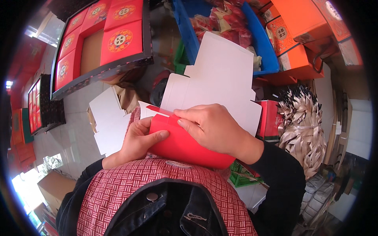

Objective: The person assembles red decorative boxes by folding white cardboard pieces and inserting them into red sleeves. They repeatedly pick up flat cardboard, fold it into a box shape, and place it into a red sleeve, then arrange the finished boxes into a larger tray.

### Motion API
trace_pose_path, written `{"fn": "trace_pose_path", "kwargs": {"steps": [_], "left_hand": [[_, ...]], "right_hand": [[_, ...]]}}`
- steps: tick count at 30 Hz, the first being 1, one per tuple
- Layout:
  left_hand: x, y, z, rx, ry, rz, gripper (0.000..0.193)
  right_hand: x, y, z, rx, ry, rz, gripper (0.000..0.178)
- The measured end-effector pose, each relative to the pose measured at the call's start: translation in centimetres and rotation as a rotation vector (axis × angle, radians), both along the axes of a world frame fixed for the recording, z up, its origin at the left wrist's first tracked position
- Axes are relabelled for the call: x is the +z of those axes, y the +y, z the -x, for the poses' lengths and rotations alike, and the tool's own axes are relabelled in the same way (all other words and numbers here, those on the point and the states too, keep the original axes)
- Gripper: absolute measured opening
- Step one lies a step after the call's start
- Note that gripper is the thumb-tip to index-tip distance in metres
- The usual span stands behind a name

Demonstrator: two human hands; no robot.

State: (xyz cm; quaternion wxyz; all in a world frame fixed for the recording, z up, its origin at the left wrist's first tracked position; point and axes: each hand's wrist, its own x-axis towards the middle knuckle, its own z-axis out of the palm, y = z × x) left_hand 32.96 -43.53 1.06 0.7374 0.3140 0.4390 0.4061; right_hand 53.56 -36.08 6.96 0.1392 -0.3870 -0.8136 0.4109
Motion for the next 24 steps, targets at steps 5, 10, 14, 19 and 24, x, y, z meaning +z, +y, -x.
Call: {"fn": "trace_pose_path", "kwargs": {"steps": [5, 10, 14, 19, 24], "left_hand": [[1.0, 0.0, -0.2, 0.030, 0.074, 0.014, 0.029], [0.8, -0.2, 0.0, 0.035, 0.079, -0.030, 0.029], [1.0, 0.0, -0.1, 0.032, 0.102, -0.014, 0.027], [0.4, -0.4, 0.0, 0.086, 0.080, -0.073, 0.024], [0.4, -0.5, -0.1, 0.118, 0.071, -0.078, 0.022]], "right_hand": [[0.1, -0.4, 0.4, -0.015, -0.016, -0.078, 0.024], [0.2, -0.5, 0.7, -0.036, -0.055, -0.095, 0.025], [0.0, -0.9, 1.2, -0.043, -0.048, -0.143, 0.025], [0.2, -1.2, 1.3, -0.018, -0.076, -0.161, 0.026], [0.1, -1.8, 1.6, 0.013, -0.116, -0.204, 0.027]]}}
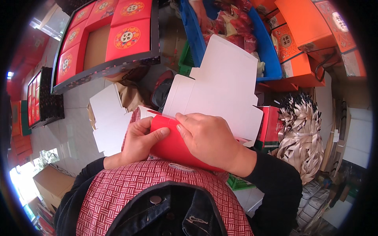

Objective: The person assembles red decorative boxes by folding white cardboard pieces and inserting them into red sleeves. They repeatedly pick up flat cardboard, fold it into a box shape, and place it into a red sleeve, then arrange the finished boxes into a larger tray.

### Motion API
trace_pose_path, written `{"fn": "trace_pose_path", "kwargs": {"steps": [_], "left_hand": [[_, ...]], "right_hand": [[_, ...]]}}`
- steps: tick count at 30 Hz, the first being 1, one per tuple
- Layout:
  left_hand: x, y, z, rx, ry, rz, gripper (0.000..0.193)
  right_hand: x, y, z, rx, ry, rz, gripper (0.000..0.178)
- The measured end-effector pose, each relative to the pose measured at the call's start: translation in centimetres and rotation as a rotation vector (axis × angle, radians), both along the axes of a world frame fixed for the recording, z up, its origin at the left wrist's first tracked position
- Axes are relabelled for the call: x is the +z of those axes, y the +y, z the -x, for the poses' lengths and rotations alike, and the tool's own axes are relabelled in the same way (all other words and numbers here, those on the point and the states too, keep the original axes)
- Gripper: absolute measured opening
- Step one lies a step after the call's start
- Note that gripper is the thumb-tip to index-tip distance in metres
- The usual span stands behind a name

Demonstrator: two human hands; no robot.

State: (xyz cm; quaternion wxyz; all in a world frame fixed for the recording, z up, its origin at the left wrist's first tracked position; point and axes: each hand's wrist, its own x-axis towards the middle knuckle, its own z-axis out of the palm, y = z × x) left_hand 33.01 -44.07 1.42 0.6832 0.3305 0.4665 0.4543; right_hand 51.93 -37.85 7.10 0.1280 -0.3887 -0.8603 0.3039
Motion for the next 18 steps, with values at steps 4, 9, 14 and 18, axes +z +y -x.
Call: {"fn": "trace_pose_path", "kwargs": {"steps": [4, 9, 14, 18], "left_hand": [[0.4, 0.7, 0.3, 0.018, 0.027, -0.005, 0.022], [0.7, 1.1, 0.4, 0.033, 0.035, -0.021, 0.022], [0.4, 0.9, 0.2, 0.022, 0.039, -0.090, 0.021], [0.4, 1.0, 0.4, 0.012, 0.087, -0.092, 0.020]], "right_hand": [[0.1, 0.5, -0.1, 0.008, 0.171, -0.061, 0.028], [1.1, 0.6, -0.5, 0.013, 0.170, 0.136, 0.030], [1.1, 0.1, -0.5, -0.038, 0.176, 0.201, 0.028], [1.2, -0.3, -0.2, -0.102, 0.236, 0.212, 0.025]]}}
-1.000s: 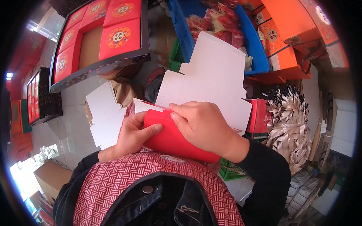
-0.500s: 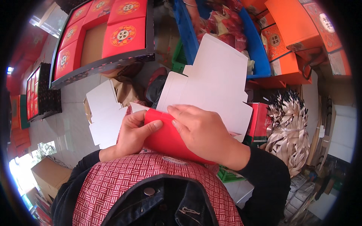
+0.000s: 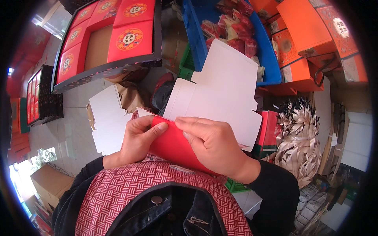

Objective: The person assembles red decorative boxes by folding white cardboard pieces and inserting them into red sleeves. They repeatedly pick up flat cardboard, fold it into a box shape, and place it into a red sleeve, then arrange the finished boxes into a larger tray.

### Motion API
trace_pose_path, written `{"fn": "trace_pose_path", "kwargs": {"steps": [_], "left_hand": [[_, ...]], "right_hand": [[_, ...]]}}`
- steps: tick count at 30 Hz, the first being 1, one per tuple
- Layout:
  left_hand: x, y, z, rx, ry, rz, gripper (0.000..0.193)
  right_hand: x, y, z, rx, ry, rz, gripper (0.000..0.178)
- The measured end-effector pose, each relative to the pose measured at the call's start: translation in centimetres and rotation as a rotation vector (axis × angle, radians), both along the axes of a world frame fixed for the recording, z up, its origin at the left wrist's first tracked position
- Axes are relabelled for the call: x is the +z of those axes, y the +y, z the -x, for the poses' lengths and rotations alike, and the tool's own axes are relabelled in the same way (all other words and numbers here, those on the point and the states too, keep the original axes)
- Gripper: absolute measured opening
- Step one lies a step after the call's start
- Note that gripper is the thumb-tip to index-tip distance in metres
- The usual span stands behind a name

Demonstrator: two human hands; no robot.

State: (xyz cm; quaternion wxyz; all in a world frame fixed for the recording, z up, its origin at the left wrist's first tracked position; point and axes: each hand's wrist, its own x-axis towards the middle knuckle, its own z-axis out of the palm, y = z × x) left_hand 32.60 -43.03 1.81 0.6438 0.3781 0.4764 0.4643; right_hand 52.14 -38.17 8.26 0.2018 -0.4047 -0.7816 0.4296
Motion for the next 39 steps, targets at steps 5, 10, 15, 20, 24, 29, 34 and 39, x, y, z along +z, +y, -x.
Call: {"fn": "trace_pose_path", "kwargs": {"steps": [5, 10, 15, 20, 24, 29, 34, 39], "left_hand": [[0.1, -0.2, 0.0, 0.005, 0.021, 0.013, 0.018], [0.1, -0.3, 0.0, 0.007, -0.030, -0.039, 0.017], [-0.5, -0.5, 0.0, 0.034, -0.055, -0.057, 0.015], [-0.6, -0.7, 0.2, 0.027, -0.009, -0.064, 0.014], [-0.4, -0.7, 0.0, 0.051, -0.066, -0.054, 0.017], [-0.2, 0.6, 0.5, -0.057, 0.003, -0.085, 0.017], [3.3, 6.0, 2.4, -0.118, -0.087, -0.131, 0.016], [7.5, 12.6, -0.7, -0.420, 0.338, -0.225, 0.022]], "right_hand": [[0.2, -0.2, 0.1, -0.040, 0.030, 0.106, 0.024], [-0.1, 0.3, 0.1, -0.045, 0.019, 0.144, 0.023], [0.0, 0.1, 0.5, -0.055, 0.063, 0.157, 0.024], [0.0, 0.0, 0.7, -0.057, 0.095, 0.188, 0.024], [-0.4, -0.2, 0.8, -0.072, 0.104, 0.218, 0.022], [0.8, 1.3, -1.3, 0.087, -0.003, 0.150, 0.038], [7.2, 4.5, -9.3, 0.314, -0.131, 0.254, 0.099], [3.8, 0.2, -9.9, 0.087, -0.239, 0.196, 0.085]]}}
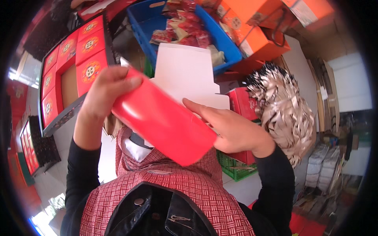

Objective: The person assembles red decorative boxes by folding white cardboard pieces and inserting them into red sleeves. They repeatedly pick up flat cardboard, fold it into a box shape, and place it into a red sleeve, then arrange the finished boxes into a larger tray.

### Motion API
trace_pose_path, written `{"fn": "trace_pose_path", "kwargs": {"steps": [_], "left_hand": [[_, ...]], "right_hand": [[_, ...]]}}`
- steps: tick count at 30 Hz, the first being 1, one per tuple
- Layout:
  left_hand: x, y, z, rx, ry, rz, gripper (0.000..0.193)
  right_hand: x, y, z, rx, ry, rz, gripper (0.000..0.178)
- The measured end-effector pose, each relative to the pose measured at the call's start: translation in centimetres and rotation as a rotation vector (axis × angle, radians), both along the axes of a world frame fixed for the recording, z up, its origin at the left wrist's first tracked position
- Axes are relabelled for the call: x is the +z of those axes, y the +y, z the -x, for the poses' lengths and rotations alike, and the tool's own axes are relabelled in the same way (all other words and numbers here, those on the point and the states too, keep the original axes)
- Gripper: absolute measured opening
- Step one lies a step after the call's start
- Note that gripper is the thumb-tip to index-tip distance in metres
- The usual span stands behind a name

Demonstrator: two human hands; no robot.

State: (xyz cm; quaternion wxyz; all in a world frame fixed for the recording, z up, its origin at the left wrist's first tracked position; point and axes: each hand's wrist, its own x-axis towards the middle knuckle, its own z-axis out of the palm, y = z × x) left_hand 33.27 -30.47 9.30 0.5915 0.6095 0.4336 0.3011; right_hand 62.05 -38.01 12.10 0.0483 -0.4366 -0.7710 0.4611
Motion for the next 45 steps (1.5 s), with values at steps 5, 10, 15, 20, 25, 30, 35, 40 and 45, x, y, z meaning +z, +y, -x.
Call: {"fn": "trace_pose_path", "kwargs": {"steps": [5, 10, 15, 20, 25, 30, 35, 40, 45], "left_hand": [[1.6, 1.8, -5.5, 0.415, 0.380, -1.339, 0.025], [-2.5, -9.4, -6.8, -0.403, -0.036, -0.675, 0.022], [-11.9, -12.2, -9.8, 0.142, -0.474, 0.122, 0.035], [-11.0, -10.5, -11.3, 0.384, -0.562, 0.170, 0.037], [-11.4, -10.6, -11.5, 0.380, -0.677, 0.228, 0.037], [-11.1, -10.5, -11.3, 0.351, -0.725, 0.245, 0.038], [-11.5, -10.5, -11.2, 0.341, -0.708, 0.246, 0.040], [-11.3, -10.4, -11.4, 0.349, -0.734, 0.250, 0.043], [-11.5, -10.4, -11.5, 0.350, -0.737, 0.259, 0.044]], "right_hand": [[-5.8, -2.6, 0.2, -0.455, 0.289, -0.060, 0.068], [-11.2, -3.1, 2.5, -0.747, 0.619, -0.143, 0.059], [-12.0, -3.9, 4.6, -0.774, 0.496, -0.186, 0.061], [-12.4, -4.3, 3.3, -0.622, 0.732, -0.293, 0.065], [-12.0, -3.3, 3.6, -0.886, 1.029, 0.025, 0.050], [-12.7, -3.0, 3.8, -0.916, 0.836, -0.113, 0.046], [-12.0, -3.2, 4.7, -0.862, 0.830, -0.198, 0.047], [-13.3, -3.0, 4.8, -0.959, 0.802, -0.202, 0.044], [-14.1, -3.1, 5.6, -1.023, 0.837, -0.256, 0.040]]}}
